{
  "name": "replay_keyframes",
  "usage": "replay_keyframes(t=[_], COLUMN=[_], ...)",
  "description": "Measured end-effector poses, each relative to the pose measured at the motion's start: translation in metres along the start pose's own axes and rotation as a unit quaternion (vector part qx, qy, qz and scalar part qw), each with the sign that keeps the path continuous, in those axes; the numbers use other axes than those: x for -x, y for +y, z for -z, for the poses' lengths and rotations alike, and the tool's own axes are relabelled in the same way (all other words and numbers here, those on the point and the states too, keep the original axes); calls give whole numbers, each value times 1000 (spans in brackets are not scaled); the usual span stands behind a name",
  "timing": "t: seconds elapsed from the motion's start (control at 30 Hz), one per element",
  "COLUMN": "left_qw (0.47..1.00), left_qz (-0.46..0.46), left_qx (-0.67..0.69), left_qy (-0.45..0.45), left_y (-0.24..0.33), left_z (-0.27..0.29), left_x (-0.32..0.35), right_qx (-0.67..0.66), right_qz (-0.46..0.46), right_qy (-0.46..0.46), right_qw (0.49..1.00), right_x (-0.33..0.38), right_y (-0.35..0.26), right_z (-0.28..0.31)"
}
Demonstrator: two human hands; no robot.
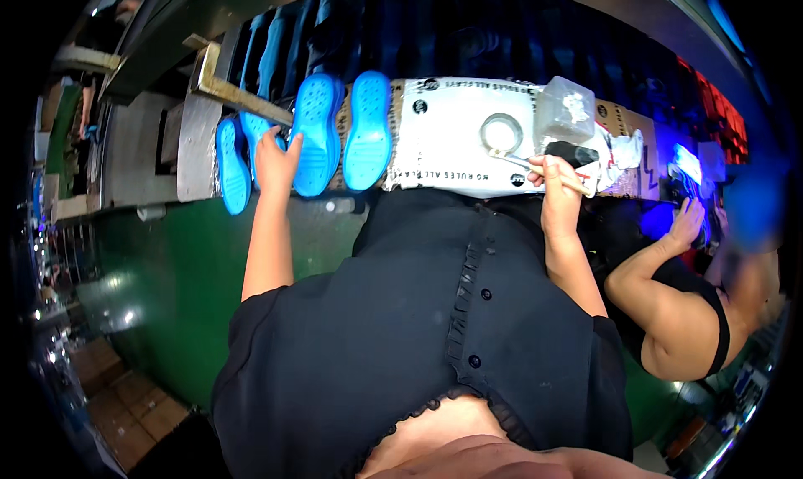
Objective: The person picks up shoe insoles, applies adhesive onto them using a brush, and sets them on the workbench.
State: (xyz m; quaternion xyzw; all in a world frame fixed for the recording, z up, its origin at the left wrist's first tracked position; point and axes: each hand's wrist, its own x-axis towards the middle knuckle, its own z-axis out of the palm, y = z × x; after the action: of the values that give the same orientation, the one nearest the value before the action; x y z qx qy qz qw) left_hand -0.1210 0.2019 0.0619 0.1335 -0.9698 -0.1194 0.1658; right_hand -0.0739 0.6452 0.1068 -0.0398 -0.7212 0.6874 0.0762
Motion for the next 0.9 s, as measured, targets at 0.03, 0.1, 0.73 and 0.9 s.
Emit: replay_keyframes(t=[0.03,0.1,0.73,0.9], left_qw=[995,964,693,774], left_qz=[71,167,106,34], left_qx=[39,143,686,604], left_qy=[-53,-150,-193,-188], left_y=[-16,-57,132,152], left_z=[-7,-31,30,31], left_x=[10,24,57,67], right_qx=[-4,-2,-43,48], right_qz=[-2,11,41,98], right_qy=[-4,-23,-102,-124], right_qw=[1000,1000,993,986], right_x=[-1,-6,-5,6], right_y=[0,-1,-28,-54], right_z=[-6,-10,-33,-55])
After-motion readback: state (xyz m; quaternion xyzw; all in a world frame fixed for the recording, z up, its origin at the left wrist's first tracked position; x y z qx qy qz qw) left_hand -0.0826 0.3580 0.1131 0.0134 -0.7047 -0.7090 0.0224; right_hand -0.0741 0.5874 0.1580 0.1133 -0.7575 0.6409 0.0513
